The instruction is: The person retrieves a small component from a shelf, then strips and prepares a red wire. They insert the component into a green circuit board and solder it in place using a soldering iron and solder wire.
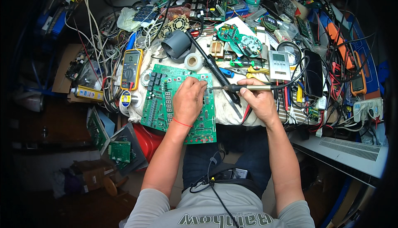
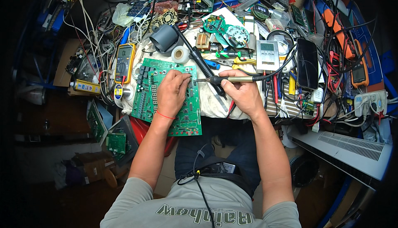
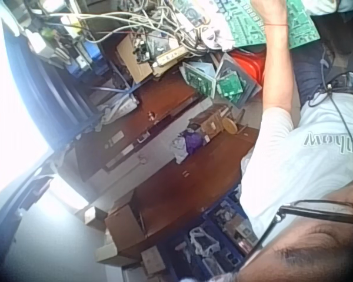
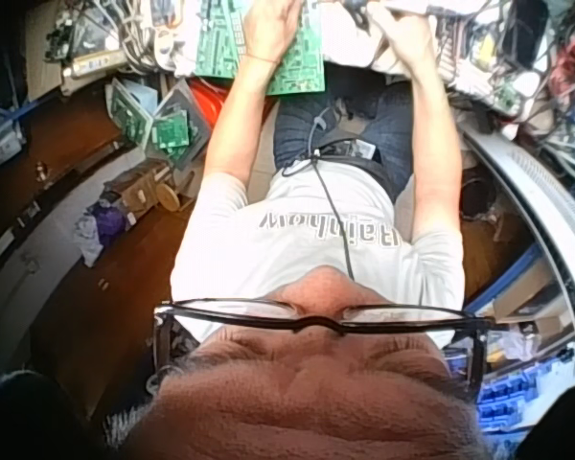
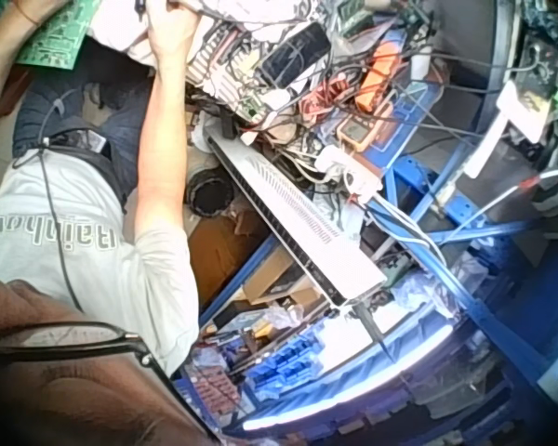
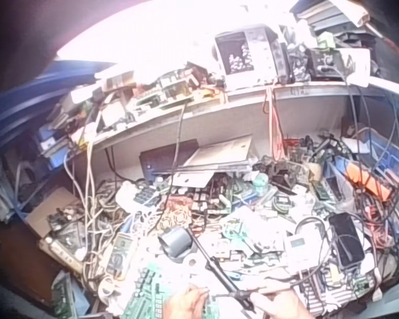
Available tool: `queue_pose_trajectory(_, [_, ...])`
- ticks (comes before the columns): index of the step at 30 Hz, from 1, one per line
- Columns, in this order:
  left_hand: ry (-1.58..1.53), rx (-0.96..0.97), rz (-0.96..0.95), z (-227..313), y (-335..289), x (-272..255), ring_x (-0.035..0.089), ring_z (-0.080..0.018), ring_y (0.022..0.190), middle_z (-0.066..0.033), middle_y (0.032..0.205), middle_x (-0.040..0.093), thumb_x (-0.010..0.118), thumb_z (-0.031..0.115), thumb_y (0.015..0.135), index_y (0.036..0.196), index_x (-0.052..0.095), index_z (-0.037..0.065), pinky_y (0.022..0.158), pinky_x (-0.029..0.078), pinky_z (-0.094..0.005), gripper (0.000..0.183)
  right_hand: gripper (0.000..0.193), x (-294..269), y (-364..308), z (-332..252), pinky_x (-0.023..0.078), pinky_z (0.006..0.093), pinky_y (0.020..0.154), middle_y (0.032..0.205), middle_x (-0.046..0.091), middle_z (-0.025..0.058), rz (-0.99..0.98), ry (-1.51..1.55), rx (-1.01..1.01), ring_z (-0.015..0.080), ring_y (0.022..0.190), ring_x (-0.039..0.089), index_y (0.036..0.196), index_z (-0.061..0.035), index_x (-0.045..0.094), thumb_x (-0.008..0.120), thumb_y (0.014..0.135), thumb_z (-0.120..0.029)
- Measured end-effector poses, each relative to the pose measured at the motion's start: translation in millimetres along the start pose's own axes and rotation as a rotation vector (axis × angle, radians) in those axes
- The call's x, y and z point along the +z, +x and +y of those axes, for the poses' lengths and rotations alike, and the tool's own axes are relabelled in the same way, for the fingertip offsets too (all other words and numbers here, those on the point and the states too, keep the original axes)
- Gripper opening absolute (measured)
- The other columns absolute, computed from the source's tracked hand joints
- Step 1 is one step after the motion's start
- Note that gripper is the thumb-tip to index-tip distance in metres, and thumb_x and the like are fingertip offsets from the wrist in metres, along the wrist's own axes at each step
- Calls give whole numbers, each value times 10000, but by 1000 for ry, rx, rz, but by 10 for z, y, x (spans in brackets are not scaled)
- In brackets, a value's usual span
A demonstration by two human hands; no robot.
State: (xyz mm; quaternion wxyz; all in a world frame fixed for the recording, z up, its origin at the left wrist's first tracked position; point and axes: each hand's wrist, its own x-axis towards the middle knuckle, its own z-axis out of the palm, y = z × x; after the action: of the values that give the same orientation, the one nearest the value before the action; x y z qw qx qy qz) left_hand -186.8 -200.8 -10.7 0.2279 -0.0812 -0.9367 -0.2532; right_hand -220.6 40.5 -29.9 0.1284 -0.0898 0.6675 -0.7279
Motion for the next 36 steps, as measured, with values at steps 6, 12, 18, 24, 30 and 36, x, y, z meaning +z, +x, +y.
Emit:
queue_pose_trajectory(6, [7,3,17,35,-4,2,673,-301,811,-96,918,659,759,50,908,1006,753,45,712,538,-388,97,229,-10,2,11,473,198,698,937,677,-31,-2,-5,-1,20,778,560,1192,2,709,697,989,-104])
queue_pose_trajectory(12, [46,8,-3,50,-3,-6,680,-315,834,-100,944,668,750,56,913,1007,747,46,728,548,-400,95,240,0,5,13,477,202,702,939,682,-25,-6,22,-8,21,787,568,1199,7,707,699,988,-106])
queue_pose_trajectory(18, [87,7,-27,61,-5,-14,682,-322,848,-101,953,667,752,73,912,1004,740,51,738,553,-416,95,243,-13,9,17,478,198,704,938,684,-24,-2,-13,9,19,788,570,1204,11,704,700,991,-106])
queue_pose_trajectory(24, [104,-7,-41,101,-30,-35,675,-332,837,-110,938,650,754,74,911,992,724,45,732,551,-426,91,239,-6,4,21,481,197,705,937,680,-29,-9,33,11,18,791,574,1205,10,703,695,994,-103])
queue_pose_trajectory(30, [108,-13,-21,130,-73,-51,667,-336,825,-113,931,646,762,76,906,980,719,41,721,545,-426,93,237,7,2,13,487,199,703,936,676,-30,-6,45,12,19,795,580,1207,12,700,689,996,-97])
queue_pose_trajectory(36, [108,-37,7,181,-121,-28,666,-325,836,-113,927,648,763,71,901,971,721,36,743,541,-417,89,239,3,-5,-4,489,199,703,935,678,-26,-10,24,6,21,794,583,1208,17,699,686,997,-94])
